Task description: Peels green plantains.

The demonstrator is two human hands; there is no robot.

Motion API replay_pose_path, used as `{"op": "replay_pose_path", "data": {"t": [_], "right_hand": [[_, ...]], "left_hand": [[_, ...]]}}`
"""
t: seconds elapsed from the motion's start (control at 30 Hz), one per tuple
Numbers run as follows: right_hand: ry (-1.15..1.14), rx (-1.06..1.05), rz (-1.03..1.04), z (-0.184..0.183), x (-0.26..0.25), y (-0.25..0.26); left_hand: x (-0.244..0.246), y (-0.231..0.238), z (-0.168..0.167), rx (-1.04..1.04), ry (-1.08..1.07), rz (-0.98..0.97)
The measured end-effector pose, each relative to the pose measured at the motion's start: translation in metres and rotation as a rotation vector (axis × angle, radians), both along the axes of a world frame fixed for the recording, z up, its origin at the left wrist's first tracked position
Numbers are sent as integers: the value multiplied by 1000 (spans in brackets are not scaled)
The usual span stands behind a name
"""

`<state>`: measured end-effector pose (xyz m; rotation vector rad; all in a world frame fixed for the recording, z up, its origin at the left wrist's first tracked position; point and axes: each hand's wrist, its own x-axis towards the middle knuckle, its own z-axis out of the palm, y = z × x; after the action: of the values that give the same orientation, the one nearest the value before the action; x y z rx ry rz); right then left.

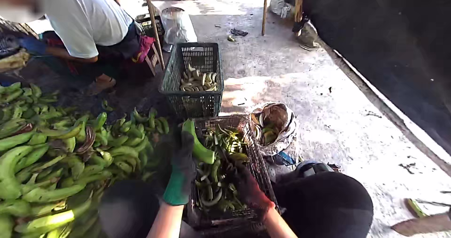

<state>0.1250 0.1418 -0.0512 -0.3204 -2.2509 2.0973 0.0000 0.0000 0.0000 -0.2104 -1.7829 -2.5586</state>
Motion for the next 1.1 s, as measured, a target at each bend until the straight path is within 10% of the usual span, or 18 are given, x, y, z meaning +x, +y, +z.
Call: {"op": "replay_pose_path", "data": {"t": [0.13, 0.3, 0.4, 0.53, 0.67, 0.77, 1.1], "right_hand": [[346, 659, -8, -4, -19, 2], [234, 969, -340, 0, -65, -3], [-2, 765, -427, 6, -79, 15], [127, 627, -43, -1, -37, -14], [190, 969, -355, 13, -71, -2], [16, 792, -400, 25, -88, 21], [122, 292, -157, -23, -18, -28]], "left_hand": [[-14, -1, 3, -197, -238, -61], [-3, 1, -3, -170, -432, -225], [-6, -7, -10, -205, -355, -187], [-22, -13, -30, 4, -233, -217], [1, -1, -23, -41, -417, -281], [-2, 0, -32, -210, -309, -219], [-18, 6, -41, 368, -396, -374]]}}
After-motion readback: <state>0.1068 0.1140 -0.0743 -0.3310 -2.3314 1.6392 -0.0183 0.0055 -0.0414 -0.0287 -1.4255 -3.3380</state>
